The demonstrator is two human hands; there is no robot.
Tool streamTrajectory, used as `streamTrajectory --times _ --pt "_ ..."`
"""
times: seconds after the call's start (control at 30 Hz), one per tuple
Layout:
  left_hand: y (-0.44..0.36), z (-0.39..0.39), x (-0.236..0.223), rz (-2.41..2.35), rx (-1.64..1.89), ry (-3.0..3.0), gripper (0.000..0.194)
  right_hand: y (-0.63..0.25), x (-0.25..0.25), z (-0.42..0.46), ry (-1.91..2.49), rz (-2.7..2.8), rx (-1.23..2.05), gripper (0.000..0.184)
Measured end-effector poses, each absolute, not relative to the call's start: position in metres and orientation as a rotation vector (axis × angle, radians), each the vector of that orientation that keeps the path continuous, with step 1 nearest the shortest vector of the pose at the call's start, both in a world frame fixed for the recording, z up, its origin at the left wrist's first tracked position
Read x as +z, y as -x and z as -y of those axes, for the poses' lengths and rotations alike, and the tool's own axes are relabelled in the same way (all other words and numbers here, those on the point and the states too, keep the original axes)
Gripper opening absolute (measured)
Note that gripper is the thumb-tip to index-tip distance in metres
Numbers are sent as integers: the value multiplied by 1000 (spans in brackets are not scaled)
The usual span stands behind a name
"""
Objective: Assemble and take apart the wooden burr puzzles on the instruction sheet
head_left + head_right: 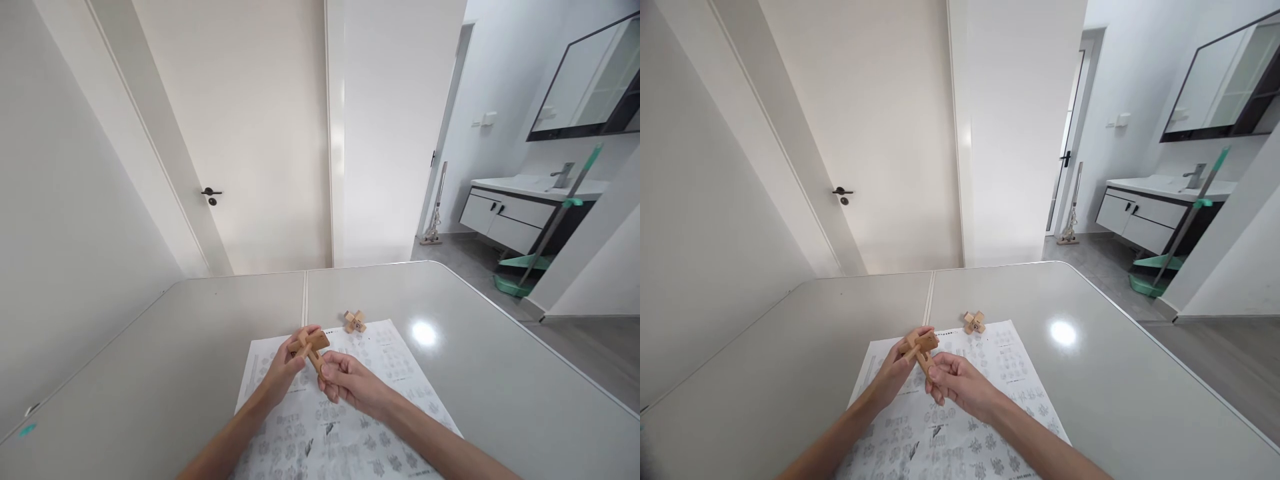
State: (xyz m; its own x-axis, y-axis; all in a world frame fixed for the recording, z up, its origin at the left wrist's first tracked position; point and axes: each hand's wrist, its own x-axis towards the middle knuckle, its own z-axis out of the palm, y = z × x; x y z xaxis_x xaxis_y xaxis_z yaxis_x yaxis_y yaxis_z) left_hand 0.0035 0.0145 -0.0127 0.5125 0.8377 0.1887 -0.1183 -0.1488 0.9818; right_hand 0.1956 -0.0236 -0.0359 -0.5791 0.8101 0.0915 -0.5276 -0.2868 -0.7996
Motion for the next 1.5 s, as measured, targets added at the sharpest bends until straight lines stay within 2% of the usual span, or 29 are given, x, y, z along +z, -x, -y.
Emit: streamTrajectory --times 0.23,0.57,0.63,0.77,0.9,1.37,1.5 --pt "-8 -8 -3 -575 786 -1514 84 -195 -35 24 438 1019 1900 24" --pt "-2 -15 -6 -647 979 -1530 87 -195 -32 25 490 1228 1808 29" --pt "-1 -14 -1 -656 956 -1603 85 -200 -27 25 586 1438 1624 33" --pt "1 -13 6 -839 912 -1888 79 -212 -22 23 832 1650 855 34" --pt "1 -13 4 -997 818 -2136 77 -217 -29 19 904 1773 610 21" --pt "-2 -18 -15 -964 669 -2207 75 -225 -39 14 1045 1923 646 13" --pt "0 -18 -11 -937 670 -2202 81 -224 -40 13 1045 1924 649 11"
